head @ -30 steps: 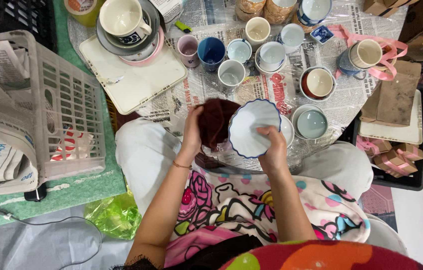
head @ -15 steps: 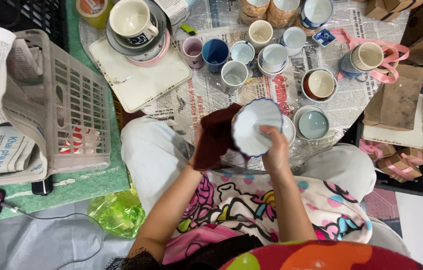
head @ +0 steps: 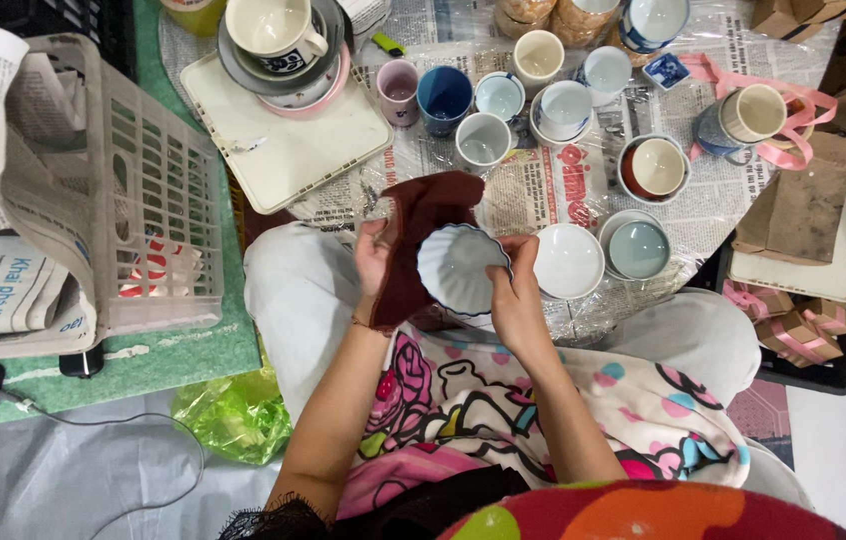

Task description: The person sits on the floor and dries various ceramic dishes, including bowls and mugs, using a brown cloth. They rinse items in a bucket of water, wipe them dry, and place them on a nearby tray.

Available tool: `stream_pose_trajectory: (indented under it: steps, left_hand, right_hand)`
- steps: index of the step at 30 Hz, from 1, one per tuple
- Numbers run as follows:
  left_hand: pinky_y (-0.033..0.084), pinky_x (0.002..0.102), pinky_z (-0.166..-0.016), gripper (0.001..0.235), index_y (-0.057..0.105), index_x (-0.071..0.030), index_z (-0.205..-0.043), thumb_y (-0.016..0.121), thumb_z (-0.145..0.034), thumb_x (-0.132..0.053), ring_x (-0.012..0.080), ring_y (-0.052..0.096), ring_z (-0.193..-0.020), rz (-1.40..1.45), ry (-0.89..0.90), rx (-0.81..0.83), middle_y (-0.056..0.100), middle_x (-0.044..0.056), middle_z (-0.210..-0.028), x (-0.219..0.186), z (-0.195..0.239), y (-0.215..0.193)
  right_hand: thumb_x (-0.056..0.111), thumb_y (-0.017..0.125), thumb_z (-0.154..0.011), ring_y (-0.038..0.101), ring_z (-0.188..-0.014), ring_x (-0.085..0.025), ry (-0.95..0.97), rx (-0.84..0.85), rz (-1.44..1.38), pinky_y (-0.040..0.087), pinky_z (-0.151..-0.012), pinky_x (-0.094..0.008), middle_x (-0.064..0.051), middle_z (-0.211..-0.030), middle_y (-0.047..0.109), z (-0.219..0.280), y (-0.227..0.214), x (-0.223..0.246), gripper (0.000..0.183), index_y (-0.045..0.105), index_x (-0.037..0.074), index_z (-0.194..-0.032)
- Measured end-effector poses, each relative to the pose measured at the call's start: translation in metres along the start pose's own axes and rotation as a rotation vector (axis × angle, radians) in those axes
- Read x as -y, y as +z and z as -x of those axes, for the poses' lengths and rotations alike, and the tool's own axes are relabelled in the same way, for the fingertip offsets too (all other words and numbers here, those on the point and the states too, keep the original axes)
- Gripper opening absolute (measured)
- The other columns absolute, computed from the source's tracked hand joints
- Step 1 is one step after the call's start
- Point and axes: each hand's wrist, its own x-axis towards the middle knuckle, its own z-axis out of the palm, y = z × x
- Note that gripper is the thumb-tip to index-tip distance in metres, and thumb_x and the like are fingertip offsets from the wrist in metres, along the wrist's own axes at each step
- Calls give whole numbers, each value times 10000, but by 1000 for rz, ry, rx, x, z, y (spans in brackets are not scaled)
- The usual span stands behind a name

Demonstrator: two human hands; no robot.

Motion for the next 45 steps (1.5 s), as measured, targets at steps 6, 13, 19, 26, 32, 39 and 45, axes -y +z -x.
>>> stream_pose_trajectory:
  steps: [6,13,19,26,32,39,45]
  left_hand:
    - [400,441,-1167,501,674,-11,-1335,388,-1027,-284,319,584,-1326,-837,181,177,672,158,-1400,-18,26,31]
    - [399,455,-1280,187,726,-230,-1107,667,-972,-115,274,621,-1384,-2015,672,498,751,14,-1275,16,41,88]
    - [306,416,-1196,577,505,-72,-1435,724,-915,-193,245,433,-1422,-1320,286,167,537,86,-1462,-11,30,68]
    - [465,335,-1093,458,600,46,-1374,646,-984,-190,205,608,-1241,-762,-282,34,661,113,-1340,-7,16,-8]
    - [475,338,-1074,349,640,70,-1306,556,-1062,-165,206,616,-1186,-943,-12,98,666,150,-1277,9,10,-22]
    - [444,386,-1140,555,476,-26,-1444,565,-932,-223,228,564,-1307,-627,-100,128,579,123,-1399,5,11,2]
    - [463,431,-1124,608,468,-7,-1498,406,-1066,-431,270,591,-1297,-302,-252,66,571,152,-1453,8,16,-9]
  right_hand:
    - [133,503,-1059,507,-1218,-236,-40,-44,-199,401,-1063,-354,-158,-1289,478,-11,28,-46,320,338,26,-1311]
    - [199,559,-1030,570,-1273,-219,353,127,-1037,538,-1033,-355,-144,-1426,513,-10,38,-152,571,342,20,-1527]
    - [62,652,-930,591,-1198,-199,-71,180,32,517,-981,-340,-102,-1361,610,3,10,-181,511,526,19,-1423]
    - [142,701,-926,630,-1181,-233,-98,161,151,510,-1023,-364,-134,-1308,666,12,5,-95,474,571,8,-1361]
    - [122,698,-915,528,-1282,-327,-237,-96,195,461,-1077,-416,-193,-1386,520,23,24,-22,553,473,-13,-1401]
    - [150,503,-1057,417,-1532,-385,-568,-95,-208,379,-1292,-488,-168,-1629,346,26,16,30,458,407,129,-1505]
    - [238,721,-852,348,-1444,-516,-662,6,560,364,-1172,-571,-200,-1535,429,26,12,51,434,655,94,-1256]
